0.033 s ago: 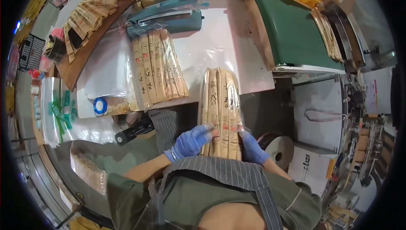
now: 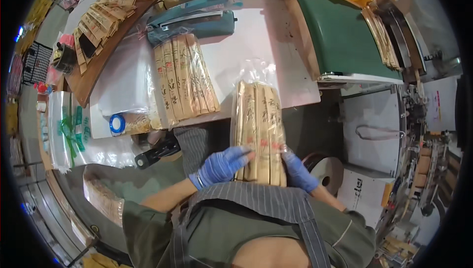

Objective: Packaging bundles of wooden sticks into plastic bags and sealing them with a heat sealer.

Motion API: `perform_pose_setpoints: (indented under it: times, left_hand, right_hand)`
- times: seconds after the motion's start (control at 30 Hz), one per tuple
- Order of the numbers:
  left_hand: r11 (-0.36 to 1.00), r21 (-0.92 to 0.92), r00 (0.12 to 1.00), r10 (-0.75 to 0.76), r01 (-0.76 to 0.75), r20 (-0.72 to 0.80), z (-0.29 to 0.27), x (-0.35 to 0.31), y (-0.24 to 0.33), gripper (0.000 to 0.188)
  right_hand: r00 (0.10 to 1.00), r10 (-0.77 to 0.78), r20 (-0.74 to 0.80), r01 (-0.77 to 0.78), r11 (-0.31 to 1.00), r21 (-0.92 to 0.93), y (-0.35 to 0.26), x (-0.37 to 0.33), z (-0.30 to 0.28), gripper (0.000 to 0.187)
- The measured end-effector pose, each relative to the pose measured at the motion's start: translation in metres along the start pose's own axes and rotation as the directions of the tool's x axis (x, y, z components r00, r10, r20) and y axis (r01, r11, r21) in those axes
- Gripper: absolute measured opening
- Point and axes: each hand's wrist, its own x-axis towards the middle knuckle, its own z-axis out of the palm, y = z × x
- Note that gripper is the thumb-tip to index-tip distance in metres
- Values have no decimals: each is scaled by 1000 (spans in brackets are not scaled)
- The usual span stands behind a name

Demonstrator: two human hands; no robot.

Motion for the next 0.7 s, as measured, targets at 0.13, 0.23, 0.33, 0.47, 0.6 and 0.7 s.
perform_pose_setpoints:
  times: [0.13, 0.23, 0.33, 0.47, 0.6, 0.7]
  left_hand:
    - [992, 9, 991, -128, 128, -42, -79, 75, -23, 41]
    - [973, 215, 981, -40, 82, -192, -132, 148, -61, 41]
    - [975, 12, 919, -203, 220, -339, -179, 197, -60, 33]
    - [997, 76, 984, 43, -30, -173, -200, 212, -89, 10]
    - [978, 207, 996, 14, 5, -90, -190, 198, -99, 19]
    - [991, 32, 981, -127, 133, -149, -182, 193, -75, 27]
  right_hand:
    - [575, -590, 567, 692, -20, -722, -72, 12, -9, 43]
    - [647, -415, 639, 369, -563, -739, -153, 42, 16, 22]
    - [248, -600, 761, 530, -573, -625, -226, 11, 71, 6]
    - [110, -525, 844, 577, -658, -484, -243, 38, 83, 5]
    - [58, -733, 677, 297, -635, -713, -242, 50, 89, 12]
    - [-89, -665, 741, -6, -744, -668, -191, 65, 124, 33]
